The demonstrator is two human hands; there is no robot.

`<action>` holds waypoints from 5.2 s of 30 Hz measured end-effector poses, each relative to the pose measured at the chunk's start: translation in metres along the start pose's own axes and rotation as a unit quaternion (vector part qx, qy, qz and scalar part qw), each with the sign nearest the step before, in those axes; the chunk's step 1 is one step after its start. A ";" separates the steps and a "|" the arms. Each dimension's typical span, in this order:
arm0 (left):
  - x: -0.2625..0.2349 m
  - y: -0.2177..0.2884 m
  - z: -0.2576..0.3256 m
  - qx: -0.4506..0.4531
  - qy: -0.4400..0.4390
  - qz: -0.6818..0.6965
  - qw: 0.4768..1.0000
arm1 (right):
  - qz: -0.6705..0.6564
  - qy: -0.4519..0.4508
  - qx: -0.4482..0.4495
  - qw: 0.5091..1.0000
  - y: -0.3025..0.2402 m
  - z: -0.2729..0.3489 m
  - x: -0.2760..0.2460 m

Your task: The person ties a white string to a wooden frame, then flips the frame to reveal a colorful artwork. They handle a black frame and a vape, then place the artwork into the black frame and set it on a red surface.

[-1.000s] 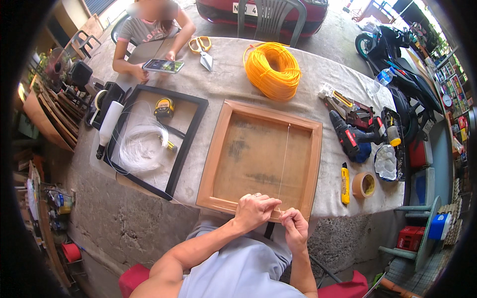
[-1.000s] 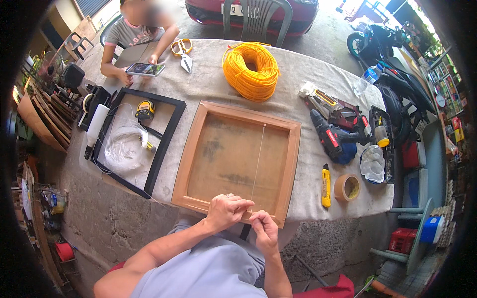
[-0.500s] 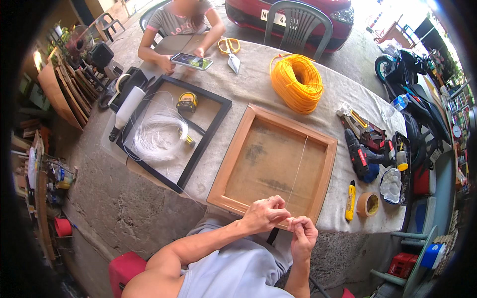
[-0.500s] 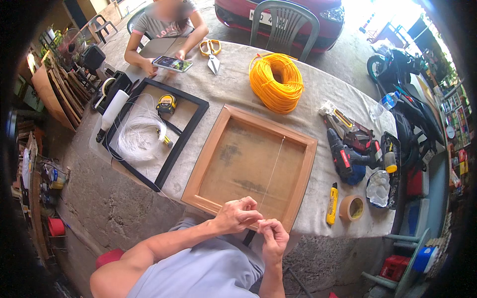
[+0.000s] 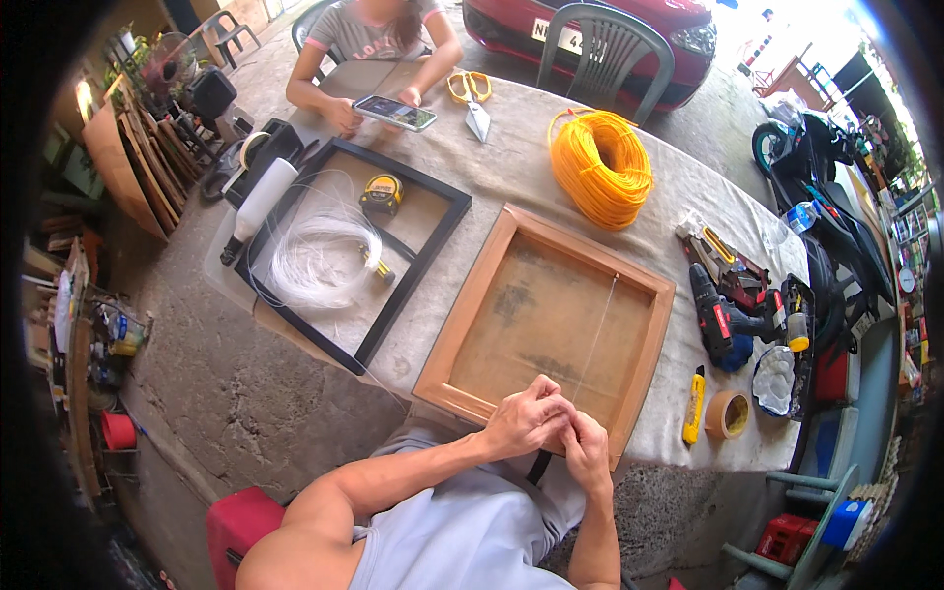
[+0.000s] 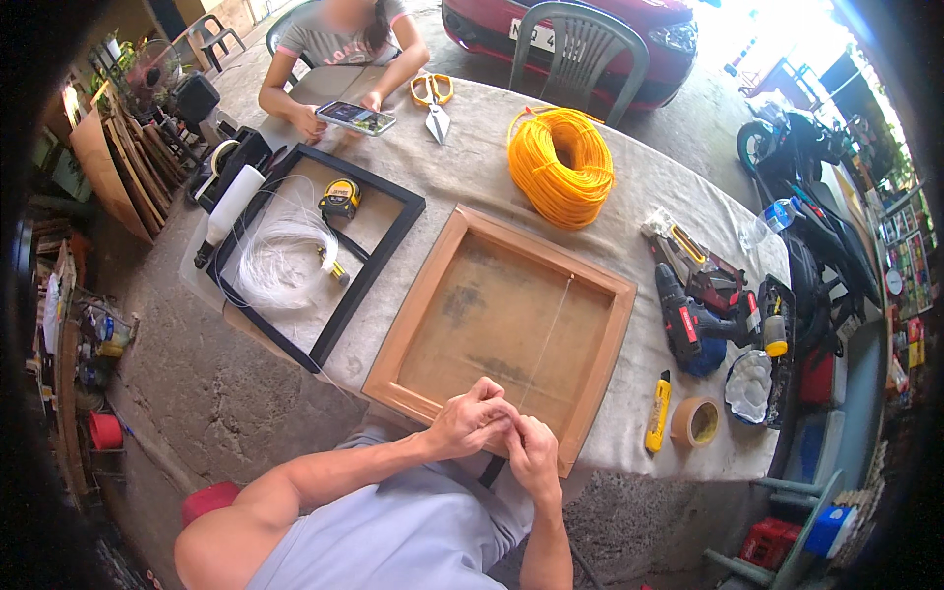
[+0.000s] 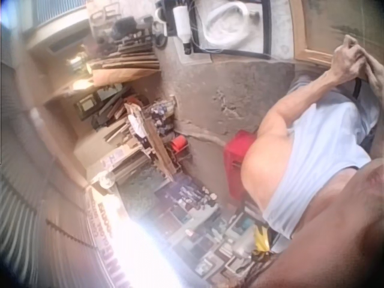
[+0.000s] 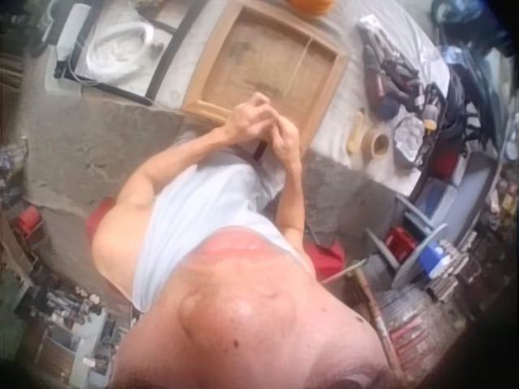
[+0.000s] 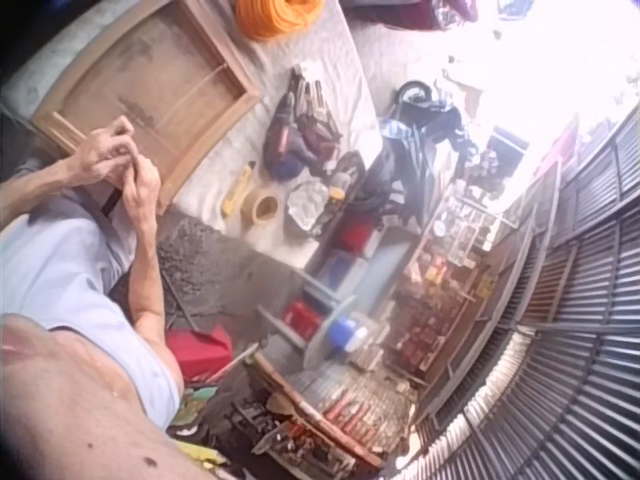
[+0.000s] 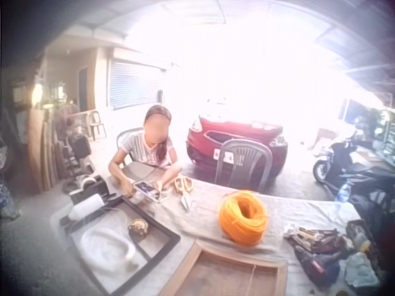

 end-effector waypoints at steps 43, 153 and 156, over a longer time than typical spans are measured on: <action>0.004 0.006 -0.005 0.086 -0.047 -0.193 0.976 | -0.325 0.187 0.030 0.927 -0.007 0.018 0.012; 0.004 -0.003 0.000 0.098 0.015 -0.094 0.991 | -0.313 0.271 0.159 0.896 -0.020 -0.005 -0.013; 0.001 0.000 -0.004 0.096 0.017 -0.066 0.993 | -0.446 0.267 0.123 0.845 -0.023 -0.011 -0.015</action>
Point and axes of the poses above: each hand's wrist, its own z-axis away from the middle knuckle, its own x-axis out of the palm, y = z × x, the point moved 1 cm from there along -z, towards the middle knuckle, and after that the axes turned 4 degrees about x, right-handed, at the moved point
